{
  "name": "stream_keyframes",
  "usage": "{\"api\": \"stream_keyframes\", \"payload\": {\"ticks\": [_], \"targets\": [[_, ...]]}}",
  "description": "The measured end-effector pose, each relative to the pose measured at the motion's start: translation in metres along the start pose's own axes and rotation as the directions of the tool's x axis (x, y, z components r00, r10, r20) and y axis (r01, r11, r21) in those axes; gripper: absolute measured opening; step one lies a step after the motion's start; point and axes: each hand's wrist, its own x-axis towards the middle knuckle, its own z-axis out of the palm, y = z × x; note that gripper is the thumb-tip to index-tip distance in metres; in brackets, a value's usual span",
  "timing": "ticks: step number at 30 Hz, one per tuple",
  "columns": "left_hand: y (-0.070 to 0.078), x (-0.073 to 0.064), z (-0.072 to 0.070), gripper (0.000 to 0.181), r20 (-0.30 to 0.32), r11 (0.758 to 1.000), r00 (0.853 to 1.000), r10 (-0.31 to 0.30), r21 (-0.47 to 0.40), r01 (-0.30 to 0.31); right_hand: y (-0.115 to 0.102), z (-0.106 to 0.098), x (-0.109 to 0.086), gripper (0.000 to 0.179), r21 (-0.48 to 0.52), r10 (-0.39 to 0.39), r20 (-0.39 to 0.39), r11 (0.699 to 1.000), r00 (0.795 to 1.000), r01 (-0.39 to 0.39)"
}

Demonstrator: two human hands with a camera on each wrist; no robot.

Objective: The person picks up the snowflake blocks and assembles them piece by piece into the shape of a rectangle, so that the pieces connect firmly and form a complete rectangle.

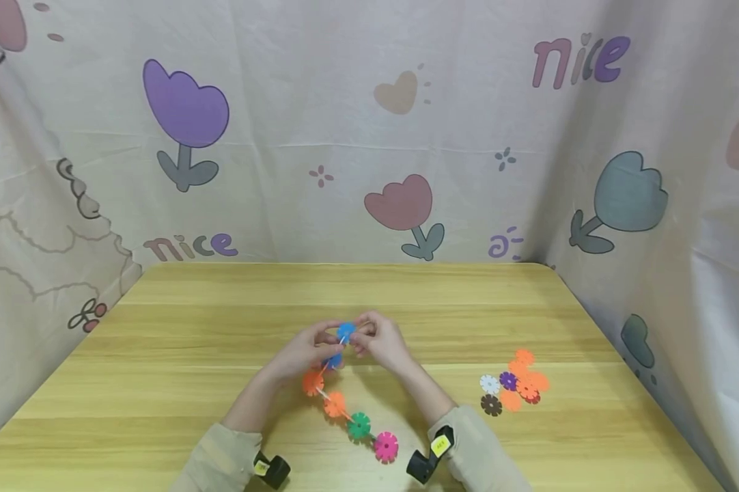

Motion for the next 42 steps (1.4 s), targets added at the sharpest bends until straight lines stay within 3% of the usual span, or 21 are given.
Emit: {"api": "stream_keyframes", "payload": {"ticks": [6,13,18,24,32,38,42], "targets": [[-0.001,0.0,-0.001,0.051,-0.022,1.0,1.0,-0.013,-0.027,0.013,0.002,-0.005,-0.002,0.025,-0.006,0.021,-0.004,1.0,1.0,-0.021],[-0.004,0.0,-0.003,0.048,-0.117,0.997,0.993,-0.033,-0.077,0.024,0.007,-0.024,-0.01,0.037,-0.008,0.04,-0.054,0.999,0.998,-0.041],[-0.006,0.001,-0.005,0.047,-0.158,0.991,0.987,-0.034,-0.13,0.013,0.011,-0.043,-0.026,0.038,-0.026,0.056,-0.088,0.998,0.995,-0.058],[-0.008,0.002,-0.008,0.044,-0.172,0.986,0.985,-0.025,-0.169,-0.005,0.017,-0.067,-0.052,0.034,-0.131,0.078,-0.173,0.986,0.982,-0.102],[-0.008,0.003,-0.009,0.046,-0.178,0.985,0.983,-0.031,-0.171,0.0,0.019,-0.112,-0.088,0.032,-0.351,0.065,-0.283,0.921,0.957,-0.166],[-0.006,0.002,-0.009,0.046,-0.174,0.987,0.984,-0.03,-0.163,0.001,0.02,-0.142,-0.111,0.036,-0.425,0.081,-0.299,0.881,0.951,-0.209],[-0.006,0.001,-0.01,0.047,-0.141,0.99,0.99,0.002,-0.143,-0.022,0.022,-0.154,-0.122,0.037,-0.503,0.071,-0.293,0.837,0.953,-0.217]]}}
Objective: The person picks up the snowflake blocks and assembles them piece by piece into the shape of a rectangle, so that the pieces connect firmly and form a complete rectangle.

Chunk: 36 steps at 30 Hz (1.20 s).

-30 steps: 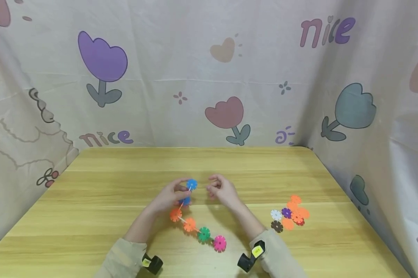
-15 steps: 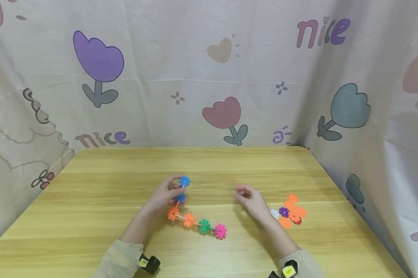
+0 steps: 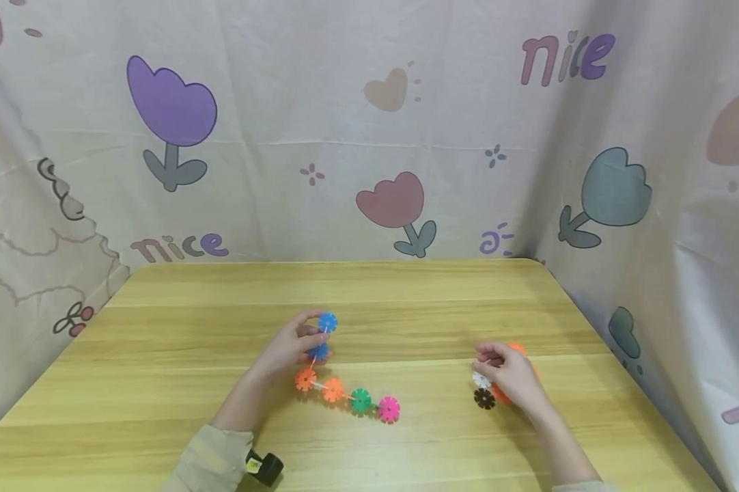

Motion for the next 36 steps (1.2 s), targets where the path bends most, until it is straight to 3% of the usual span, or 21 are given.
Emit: {"api": "stream_keyframes", "payload": {"ticks": [4,10,16,20,27,36], "targets": [[0.0,-0.002,-0.001,0.048,0.031,0.999,0.999,0.042,0.022,-0.043,0.007,-0.005,-0.003,0.035,-0.068,-0.004,0.026,0.998,1.0,0.006],[0.004,-0.002,0.003,0.046,0.019,0.999,1.0,0.004,0.041,-0.004,0.013,-0.004,-0.002,0.036,-0.163,-0.002,0.078,0.986,0.997,0.015],[0.002,-0.001,0.004,0.046,0.016,0.998,1.0,-0.005,0.056,0.004,0.014,-0.002,-0.002,0.02,-0.227,-0.039,0.111,0.972,0.993,0.063],[0.002,-0.003,0.005,0.045,0.018,0.997,1.0,0.002,0.071,-0.003,0.013,-0.003,-0.002,0.017,-0.231,-0.062,0.153,0.968,0.986,0.097],[0.001,-0.004,0.005,0.045,0.038,0.998,0.999,0.009,0.059,-0.012,0.009,-0.001,-0.003,0.024,-0.219,0.02,0.126,0.976,0.992,0.008],[0.001,-0.004,0.004,0.045,0.03,0.997,1.0,0.006,0.082,-0.009,-0.004,0.005,0.005,0.02,-0.183,-0.032,0.091,0.982,0.995,0.048]]}}
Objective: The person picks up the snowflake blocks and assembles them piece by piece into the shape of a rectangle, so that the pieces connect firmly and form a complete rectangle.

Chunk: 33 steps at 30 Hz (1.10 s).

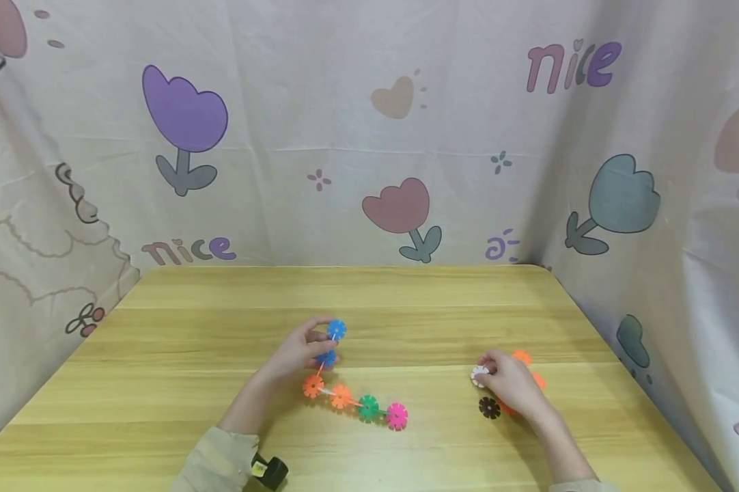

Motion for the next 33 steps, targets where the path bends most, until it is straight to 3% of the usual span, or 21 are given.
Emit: {"api": "stream_keyframes", "payload": {"ticks": [9,18,24,28,33], "targets": [[-0.003,0.001,0.0,0.052,0.009,1.0,1.0,0.008,0.009,-0.008,-0.034,0.009,0.023,0.026,0.098,-0.036,0.014,0.995,0.999,0.035],[-0.001,0.001,0.001,0.051,-0.003,1.0,1.0,-0.005,-0.011,0.005,-0.072,0.03,0.046,0.025,0.258,-0.085,0.022,0.963,0.996,0.077],[-0.003,0.002,0.002,0.05,-0.031,0.999,0.999,-0.005,0.041,0.007,-0.09,0.046,0.062,0.021,0.416,-0.074,0.037,0.908,0.997,0.052],[-0.004,0.003,0.002,0.049,-0.042,0.997,0.999,-0.005,0.072,0.008,-0.099,0.056,0.069,0.018,0.501,-0.111,0.048,0.863,0.993,0.072],[-0.005,0.003,0.002,0.051,-0.037,0.998,0.999,-0.005,0.059,0.007,-0.109,0.067,0.072,0.017,0.555,-0.153,0.059,0.826,0.986,0.095]]}}
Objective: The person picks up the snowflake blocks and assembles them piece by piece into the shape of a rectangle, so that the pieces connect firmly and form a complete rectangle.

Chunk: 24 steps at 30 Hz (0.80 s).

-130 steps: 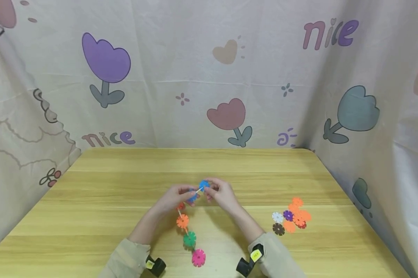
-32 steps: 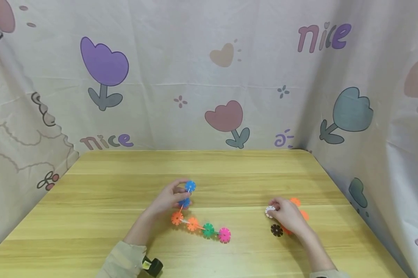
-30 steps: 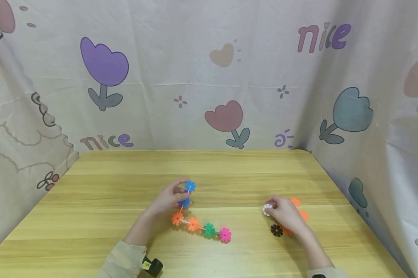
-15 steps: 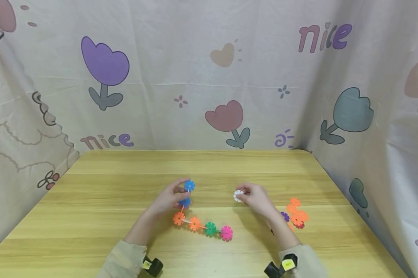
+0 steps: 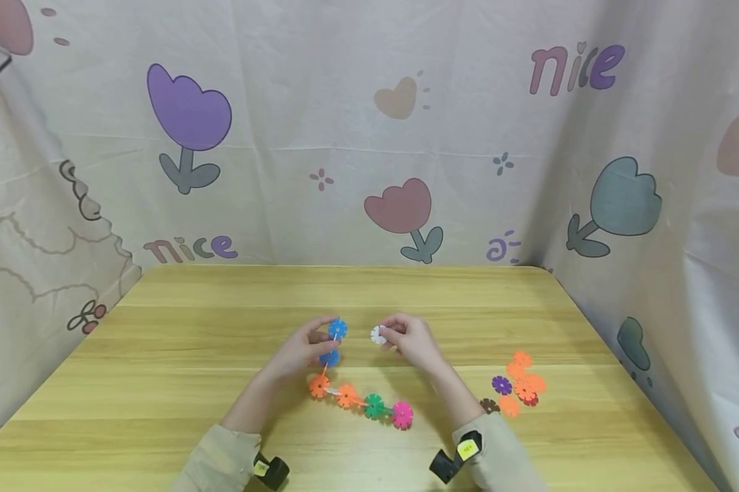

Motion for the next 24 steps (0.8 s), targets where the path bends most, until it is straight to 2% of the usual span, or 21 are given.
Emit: {"api": "stream_keyframes", "payload": {"ticks": [3,9,12,18,24], "targets": [[0.0,0.0,0.0,0.051,-0.004,1.0,1.0,0.0,-0.005,-0.001,-0.005,0.008,0.001,0.018,0.032,-0.011,0.01,0.999,1.0,0.011],[-0.001,0.001,0.001,0.05,-0.004,1.0,1.0,0.007,-0.004,-0.007,-0.031,0.019,-0.004,0.019,0.047,-0.041,0.009,0.998,0.999,0.041],[-0.001,0.001,0.001,0.05,0.006,1.0,1.0,0.014,-0.006,-0.014,-0.034,0.023,-0.003,0.019,0.06,-0.044,0.006,0.997,0.999,0.044],[-0.001,0.0,0.001,0.051,0.038,0.999,0.999,0.015,-0.052,-0.013,-0.013,0.028,0.007,0.02,0.135,-0.052,0.04,0.99,0.998,0.047],[0.0,0.0,0.002,0.049,0.04,0.998,0.999,0.011,-0.058,-0.008,0.003,0.032,0.012,0.023,0.145,-0.055,0.06,0.988,0.997,0.045]]}}
